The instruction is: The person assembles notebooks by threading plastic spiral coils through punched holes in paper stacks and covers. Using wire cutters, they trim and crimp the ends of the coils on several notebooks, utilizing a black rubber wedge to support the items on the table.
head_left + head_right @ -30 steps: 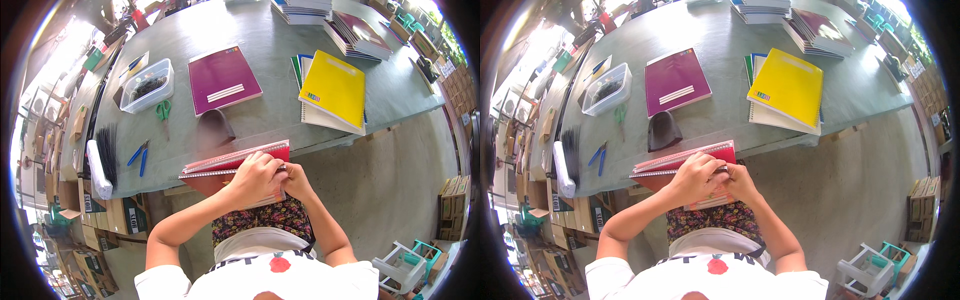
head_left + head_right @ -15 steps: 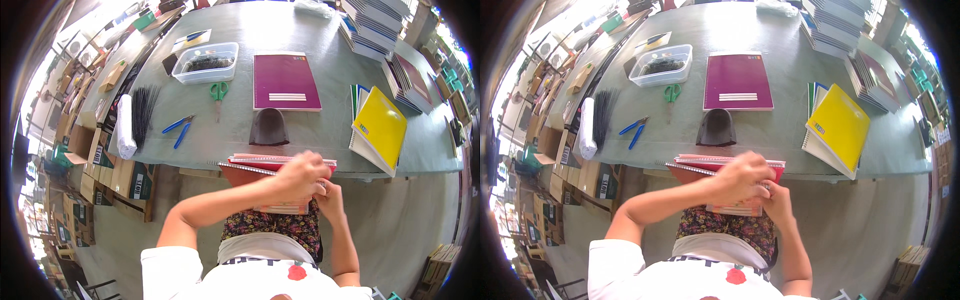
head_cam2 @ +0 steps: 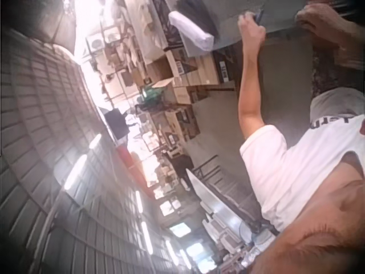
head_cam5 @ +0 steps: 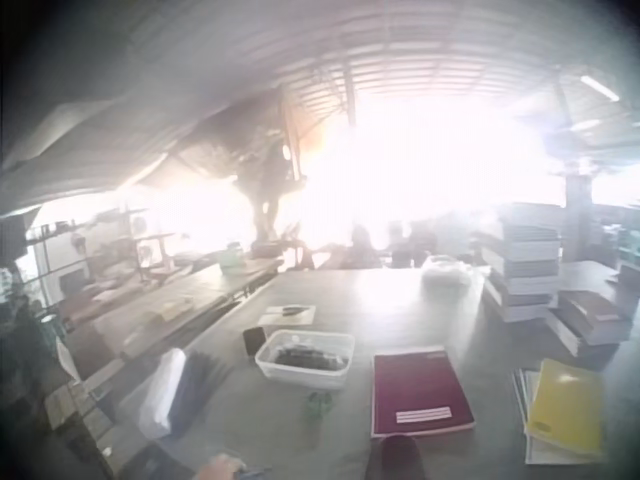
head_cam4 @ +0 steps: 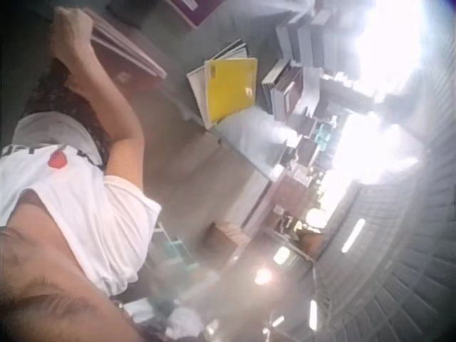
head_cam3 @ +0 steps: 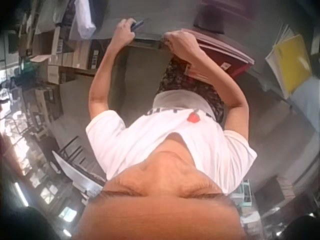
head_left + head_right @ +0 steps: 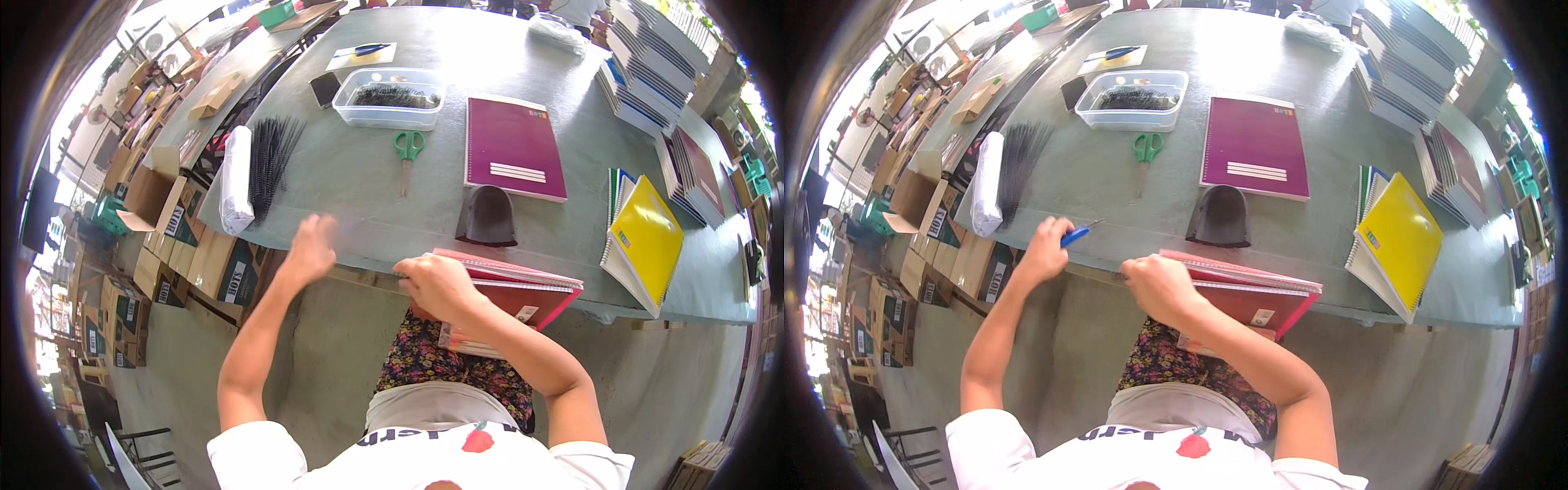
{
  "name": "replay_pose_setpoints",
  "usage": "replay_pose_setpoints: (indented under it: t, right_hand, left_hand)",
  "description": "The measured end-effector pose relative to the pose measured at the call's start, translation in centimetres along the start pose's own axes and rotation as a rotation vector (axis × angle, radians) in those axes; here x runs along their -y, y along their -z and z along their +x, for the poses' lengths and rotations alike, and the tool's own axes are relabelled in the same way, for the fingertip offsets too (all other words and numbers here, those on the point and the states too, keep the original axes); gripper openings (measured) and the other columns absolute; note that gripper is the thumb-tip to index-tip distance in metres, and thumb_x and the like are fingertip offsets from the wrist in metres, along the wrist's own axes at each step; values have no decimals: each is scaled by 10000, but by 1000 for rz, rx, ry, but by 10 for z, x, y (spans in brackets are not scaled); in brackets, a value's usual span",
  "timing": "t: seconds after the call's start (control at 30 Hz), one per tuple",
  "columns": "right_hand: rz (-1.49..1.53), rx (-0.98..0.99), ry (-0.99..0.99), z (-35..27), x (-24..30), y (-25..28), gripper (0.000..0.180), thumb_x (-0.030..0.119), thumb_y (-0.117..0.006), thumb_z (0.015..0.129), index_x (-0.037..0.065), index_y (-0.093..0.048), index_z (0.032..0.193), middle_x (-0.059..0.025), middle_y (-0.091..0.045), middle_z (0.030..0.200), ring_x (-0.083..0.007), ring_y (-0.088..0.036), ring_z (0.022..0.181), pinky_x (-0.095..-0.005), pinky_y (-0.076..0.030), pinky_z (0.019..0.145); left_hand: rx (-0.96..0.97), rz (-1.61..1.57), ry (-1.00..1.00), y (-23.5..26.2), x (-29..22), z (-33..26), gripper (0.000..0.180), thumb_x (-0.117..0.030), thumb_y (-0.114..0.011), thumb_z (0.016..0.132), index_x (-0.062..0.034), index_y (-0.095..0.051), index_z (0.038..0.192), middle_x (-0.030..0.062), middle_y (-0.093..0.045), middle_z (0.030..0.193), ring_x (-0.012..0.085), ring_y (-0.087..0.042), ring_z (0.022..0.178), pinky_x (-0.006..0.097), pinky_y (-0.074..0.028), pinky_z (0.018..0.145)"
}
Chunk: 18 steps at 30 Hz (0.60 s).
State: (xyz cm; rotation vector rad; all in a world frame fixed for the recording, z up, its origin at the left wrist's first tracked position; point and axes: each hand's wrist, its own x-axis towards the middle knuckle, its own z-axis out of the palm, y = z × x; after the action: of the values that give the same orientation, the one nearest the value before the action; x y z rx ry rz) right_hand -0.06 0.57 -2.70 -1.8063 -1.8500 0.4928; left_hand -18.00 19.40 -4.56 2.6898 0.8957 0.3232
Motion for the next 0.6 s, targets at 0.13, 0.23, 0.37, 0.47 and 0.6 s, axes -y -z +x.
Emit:
replay_pose_setpoints:
  t: [0.13,0.23,0.37,0.47,0.6]
  right_hand:
    - [168,-118,-42,-1,-14,7,231,64,-656,727,20,-664,953,-175,-661,883,-311,-643,811,-371,-510,749]
    - [233,-117,-14,0,-14,7,271,15,-652,706,10,-660,977,-181,-661,907,-297,-650,835,-360,-511,755]
    - [240,-139,0,0,-11,9,313,-29,-638,693,14,-661,1003,-185,-660,928,-298,-649,832,-350,-512,742]
    - [302,-153,-21,-1,-14,8,334,-54,-615,698,42,-670,1013,-181,-657,951,-312,-642,819,-357,-513,745]
    - [314,-108,-20,-2,-10,12,346,-57,-596,710,78,-682,1017,-166,-657,964,-310,-631,848,-359,-512,760]
  left_hand:
    - [488,-920,429,21,-82,-50,183,-80,-539,798,-8,-507,964,81,-556,852,155,-541,730,299,-439,674]
    - [578,-1038,449,9,-102,-66,256,-132,-512,838,-19,-502,1068,72,-560,877,132,-534,735,282,-437,676]
    - [589,-998,387,-7,-100,-70,360,-181,-445,868,-28,-476,1193,88,-575,915,161,-548,788,295,-440,723]
    - [605,-1039,468,-4,-106,-68,353,-189,-439,867,-24,-482,1176,90,-575,917,168,-552,816,305,-437,746]
    - [630,-1053,538,10,-113,-60,367,-214,-456,858,-48,-485,1184,85,-572,927,171,-558,805,296,-443,721]
